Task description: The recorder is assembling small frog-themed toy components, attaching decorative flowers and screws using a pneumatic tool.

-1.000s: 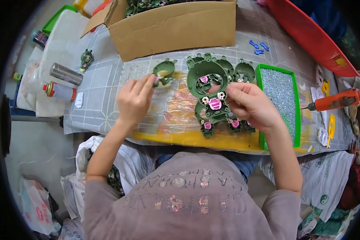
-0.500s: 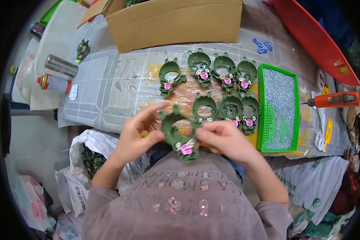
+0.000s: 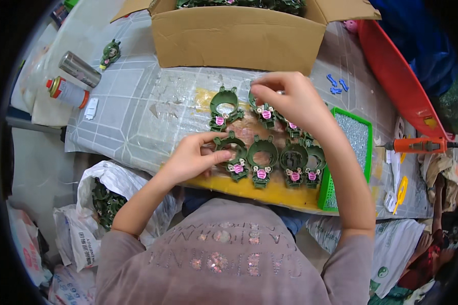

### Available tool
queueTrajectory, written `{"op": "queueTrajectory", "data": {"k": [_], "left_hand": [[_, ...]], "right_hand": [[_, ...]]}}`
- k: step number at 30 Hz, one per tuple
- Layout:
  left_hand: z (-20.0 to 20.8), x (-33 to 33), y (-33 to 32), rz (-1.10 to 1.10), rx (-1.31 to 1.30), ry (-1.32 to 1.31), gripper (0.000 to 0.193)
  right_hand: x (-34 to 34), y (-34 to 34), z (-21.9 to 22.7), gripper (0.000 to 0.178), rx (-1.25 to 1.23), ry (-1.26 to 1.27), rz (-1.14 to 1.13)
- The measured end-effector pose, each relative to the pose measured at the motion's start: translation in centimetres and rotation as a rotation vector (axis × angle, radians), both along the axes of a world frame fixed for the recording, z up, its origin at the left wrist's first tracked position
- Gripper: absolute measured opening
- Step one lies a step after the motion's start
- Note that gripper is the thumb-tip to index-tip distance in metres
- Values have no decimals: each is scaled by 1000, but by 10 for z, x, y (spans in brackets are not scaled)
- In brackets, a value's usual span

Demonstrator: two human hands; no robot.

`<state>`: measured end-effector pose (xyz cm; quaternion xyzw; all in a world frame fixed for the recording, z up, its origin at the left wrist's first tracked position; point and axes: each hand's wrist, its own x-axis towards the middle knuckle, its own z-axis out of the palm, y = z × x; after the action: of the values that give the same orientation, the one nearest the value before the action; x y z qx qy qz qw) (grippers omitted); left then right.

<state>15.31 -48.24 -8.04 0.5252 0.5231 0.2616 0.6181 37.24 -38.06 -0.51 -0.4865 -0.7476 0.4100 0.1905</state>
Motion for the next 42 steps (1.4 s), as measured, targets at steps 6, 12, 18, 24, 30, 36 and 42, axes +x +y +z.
{"op": "queueTrajectory", "data": {"k": [6, 12, 18, 24, 30, 36, 42], "left_hand": [[0, -8, -15, -33, 60, -199, 61], [25, -52, -23, -172, 324, 196, 36], [48, -110, 39, 206, 445, 305, 39], [15, -148, 84, 195, 243, 170, 48], [5, -166, 89, 239, 125, 225, 34], [9, -215, 68, 336, 242, 466, 31], [18, -239, 64, 351, 216, 540, 30]], "right_hand": [[-52, 45, -33, 33, 426, -388, 150], [-75, 62, -36, 26, 129, -478, 312], [-126, 90, -45, 21, 20, -146, 312], [-178, 95, -57, 18, 50, -52, 414], [-192, 84, -68, 19, -9, 0, 398], [-209, 97, -9, 20, 293, 227, 435], [-204, 250, 38, 33, 430, 38, 85]]}}
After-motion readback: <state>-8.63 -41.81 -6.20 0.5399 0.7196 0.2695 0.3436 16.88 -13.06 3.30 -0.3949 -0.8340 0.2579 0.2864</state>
